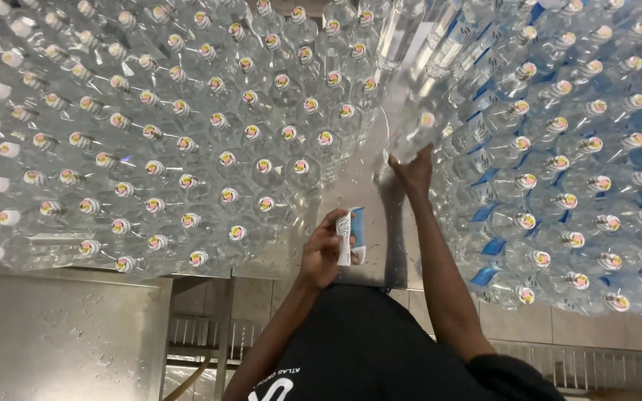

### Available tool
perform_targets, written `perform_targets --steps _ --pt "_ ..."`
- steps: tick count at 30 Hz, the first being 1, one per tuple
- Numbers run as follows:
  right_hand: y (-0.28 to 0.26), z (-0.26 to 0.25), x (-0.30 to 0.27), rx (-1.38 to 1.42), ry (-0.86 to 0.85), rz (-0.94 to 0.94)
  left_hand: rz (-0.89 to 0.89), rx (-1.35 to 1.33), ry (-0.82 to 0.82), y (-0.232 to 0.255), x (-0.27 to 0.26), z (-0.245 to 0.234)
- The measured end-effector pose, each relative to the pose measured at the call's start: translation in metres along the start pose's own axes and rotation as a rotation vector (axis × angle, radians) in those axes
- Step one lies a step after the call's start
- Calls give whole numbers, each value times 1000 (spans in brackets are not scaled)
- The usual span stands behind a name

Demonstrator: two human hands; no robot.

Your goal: The person stands at a stainless steel table covered with rows of clear plastic water bottles. They repeatedly pick up small blue and white labels from a pile, apply them to the caps of the bottles, and place the labeled bottles back into the rows. The process is repetitive and involves handling the bottles and labels by hand.

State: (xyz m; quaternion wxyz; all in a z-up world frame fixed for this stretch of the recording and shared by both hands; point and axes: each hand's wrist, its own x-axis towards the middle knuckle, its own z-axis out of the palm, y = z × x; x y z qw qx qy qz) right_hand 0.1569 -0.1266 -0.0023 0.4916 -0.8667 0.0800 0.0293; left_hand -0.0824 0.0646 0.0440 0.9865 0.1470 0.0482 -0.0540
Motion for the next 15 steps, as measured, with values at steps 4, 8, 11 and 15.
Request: perform_targets --steps 4,8,11,15 --pt "43 -6 -68 88 -30 -27 -98 -188 -8 -15 18 -24" --pt "25 -26 -122 -3 -140 60 -143 -295 -85 -22 37 -10" --pt "-8 -62 -178 -100 -216 170 -191 -279 -54 -34 39 -1" --pt "-49 -95 -236 478 -312 128 -220 -160 -12 -43 38 32"
